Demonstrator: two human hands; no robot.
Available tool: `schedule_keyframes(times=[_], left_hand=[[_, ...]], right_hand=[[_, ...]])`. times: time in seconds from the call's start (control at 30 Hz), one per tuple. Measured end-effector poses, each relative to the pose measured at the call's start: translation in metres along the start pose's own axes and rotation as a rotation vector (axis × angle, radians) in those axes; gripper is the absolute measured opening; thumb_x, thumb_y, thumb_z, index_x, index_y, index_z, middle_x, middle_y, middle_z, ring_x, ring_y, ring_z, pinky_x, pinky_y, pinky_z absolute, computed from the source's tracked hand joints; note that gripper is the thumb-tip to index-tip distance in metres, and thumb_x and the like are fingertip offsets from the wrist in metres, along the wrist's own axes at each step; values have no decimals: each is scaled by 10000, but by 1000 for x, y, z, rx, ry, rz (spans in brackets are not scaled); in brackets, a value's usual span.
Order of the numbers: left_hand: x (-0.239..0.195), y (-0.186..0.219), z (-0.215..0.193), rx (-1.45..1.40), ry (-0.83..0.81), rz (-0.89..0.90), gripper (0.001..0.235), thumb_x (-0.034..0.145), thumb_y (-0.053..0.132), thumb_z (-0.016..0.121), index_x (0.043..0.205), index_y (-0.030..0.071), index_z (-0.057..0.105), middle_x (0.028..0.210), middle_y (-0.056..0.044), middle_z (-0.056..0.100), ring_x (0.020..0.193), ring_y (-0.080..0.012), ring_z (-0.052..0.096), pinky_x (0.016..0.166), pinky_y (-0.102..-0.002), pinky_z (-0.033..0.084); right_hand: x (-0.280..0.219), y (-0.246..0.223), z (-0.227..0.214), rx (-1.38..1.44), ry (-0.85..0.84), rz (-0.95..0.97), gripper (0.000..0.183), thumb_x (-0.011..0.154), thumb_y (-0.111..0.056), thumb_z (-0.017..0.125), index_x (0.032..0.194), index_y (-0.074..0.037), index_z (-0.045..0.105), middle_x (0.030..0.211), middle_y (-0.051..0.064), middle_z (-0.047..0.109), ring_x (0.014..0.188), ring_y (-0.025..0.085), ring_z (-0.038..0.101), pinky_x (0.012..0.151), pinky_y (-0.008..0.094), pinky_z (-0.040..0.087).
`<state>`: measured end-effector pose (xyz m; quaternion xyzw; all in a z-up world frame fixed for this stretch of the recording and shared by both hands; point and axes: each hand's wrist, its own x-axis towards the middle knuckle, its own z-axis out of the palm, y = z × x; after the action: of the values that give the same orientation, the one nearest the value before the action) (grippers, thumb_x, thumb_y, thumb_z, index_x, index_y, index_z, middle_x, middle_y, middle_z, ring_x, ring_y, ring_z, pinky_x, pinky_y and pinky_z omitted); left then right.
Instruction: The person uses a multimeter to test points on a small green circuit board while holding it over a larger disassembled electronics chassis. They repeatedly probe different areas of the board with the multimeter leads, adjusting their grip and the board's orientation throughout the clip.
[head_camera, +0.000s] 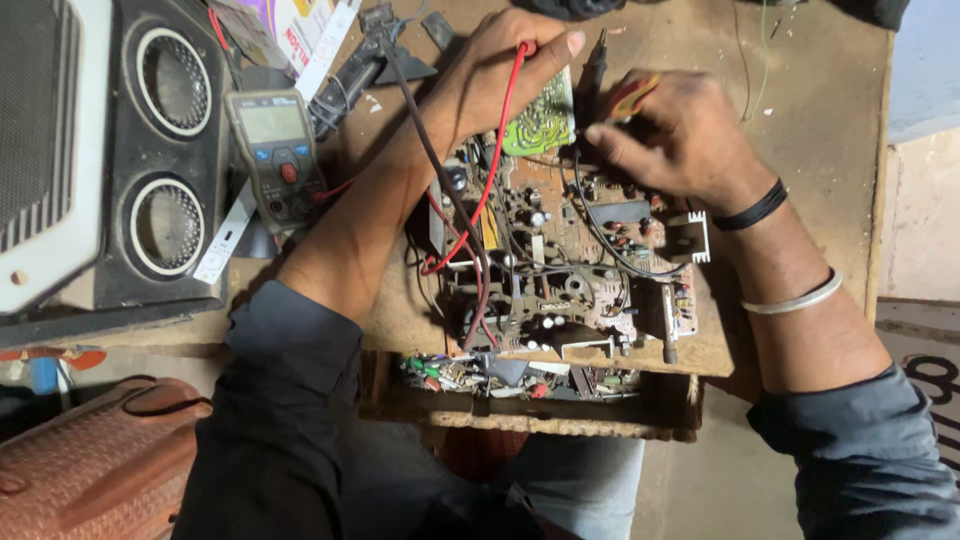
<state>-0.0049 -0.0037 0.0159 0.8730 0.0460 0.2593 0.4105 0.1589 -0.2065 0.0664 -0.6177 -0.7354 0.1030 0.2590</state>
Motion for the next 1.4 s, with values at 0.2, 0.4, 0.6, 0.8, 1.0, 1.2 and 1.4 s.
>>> schedule_keyframes(times=[0.2,0.4,0.6,0.8,1.0,1.2,1.4], left_hand=[[-4,6,-2,13,-4,-27,517,1125,362,531,766,-2,453,587,-78,366,562,-150,366,531,-394,355],[-2,6,-3,22,-3,-17,511,1123,366,528,779,-3,447,598,-74,335,576,-149,343,539,-391,347],[-2,8,-3,-5,-22,-60,519,1113,370,531,759,1,441,590,-58,331,577,-132,346,526,-391,337],[-2,8,-1,-44,-32,-46,480,1126,351,518,787,14,476,593,-31,329,581,-105,351,522,-360,338],[-3,5,-1,-3,-49,-86,535,1126,361,530,704,43,452,563,24,362,540,-79,357,487,-332,314],[-4,4,-1,-18,-64,-94,555,1128,381,525,682,65,429,555,41,354,531,-72,350,481,-333,303],[-3,14,-6,-43,-59,-113,550,1112,415,565,711,46,492,563,30,369,553,-64,355,491,-327,299]], right_hand=[[5,3,-1,-73,131,-132,256,1055,-254,765,998,-17,688,867,160,671,772,322,664,746,405,525],[6,-2,-2,33,78,-118,221,1037,-246,742,997,-39,679,913,146,680,799,316,680,742,394,535],[8,2,0,-9,75,-144,222,1034,-245,744,1014,-34,676,907,164,675,823,347,680,771,424,546],[8,4,3,-9,160,-130,254,1082,-238,743,1087,5,668,997,189,695,906,367,703,810,417,553],[8,6,9,229,286,95,266,1130,-219,672,1192,31,605,965,151,701,859,237,677,802,367,543],[6,7,12,316,329,153,304,1152,-255,634,1226,34,574,932,105,652,872,155,599,820,327,526],[8,3,14,409,352,180,301,1146,-265,623,1168,27,557,922,95,642,868,119,593,793,313,517]])
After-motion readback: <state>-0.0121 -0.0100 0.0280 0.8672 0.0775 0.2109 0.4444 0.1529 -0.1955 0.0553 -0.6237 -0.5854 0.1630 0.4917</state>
